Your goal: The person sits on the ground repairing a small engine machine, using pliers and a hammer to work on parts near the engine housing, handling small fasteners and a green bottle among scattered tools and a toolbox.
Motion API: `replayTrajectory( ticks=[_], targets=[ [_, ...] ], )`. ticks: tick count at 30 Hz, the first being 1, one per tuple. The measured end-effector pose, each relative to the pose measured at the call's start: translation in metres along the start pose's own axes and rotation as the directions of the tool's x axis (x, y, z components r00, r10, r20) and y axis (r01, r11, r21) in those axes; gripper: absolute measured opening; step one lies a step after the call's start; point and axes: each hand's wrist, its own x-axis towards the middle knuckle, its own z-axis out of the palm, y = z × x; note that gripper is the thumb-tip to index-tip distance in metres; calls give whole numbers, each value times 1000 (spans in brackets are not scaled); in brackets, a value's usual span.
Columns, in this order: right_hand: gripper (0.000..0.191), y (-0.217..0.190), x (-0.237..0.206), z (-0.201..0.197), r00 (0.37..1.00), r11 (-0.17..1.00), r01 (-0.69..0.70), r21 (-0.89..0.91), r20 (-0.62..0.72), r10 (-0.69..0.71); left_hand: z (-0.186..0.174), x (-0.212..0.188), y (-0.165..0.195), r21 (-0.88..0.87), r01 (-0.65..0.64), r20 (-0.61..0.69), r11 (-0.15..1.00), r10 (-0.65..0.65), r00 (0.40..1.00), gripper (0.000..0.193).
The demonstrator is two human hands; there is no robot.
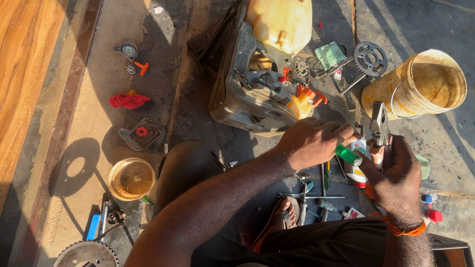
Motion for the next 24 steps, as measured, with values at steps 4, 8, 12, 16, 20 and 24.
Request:
replayTrajectory(
  ticks=[4,8,12,16,20,24],
  targets=[
    [37,2,1,2,1000,1000,14,-26,8,-13,-1,0,-3,1,28,-35,1000,-28,999,16],
    [39,5,-1,2,999,999,32,2,14,-32,-1,1,-3,-6,11,-34,1000,-11,999,20],
    [39,7,-3,1,1000,999,6,-39,7,-6,-2,1,-3,-5,10,-55,1000,-10,998,19],
    [37,6,-4,3,1000,999,22,-24,3,-22,-4,1,-1,-20,29,-94,999,-31,995,20],
    [37,4,-5,4,1000,1000,28,-6,-7,-29,-7,4,-1,-11,31,-88,999,-32,996,28],
    [35,-1,-7,3,1000,998,3,-55,-10,-4,-10,3,-6,-55,-19,-156,998,10,988,31]
  ],
)
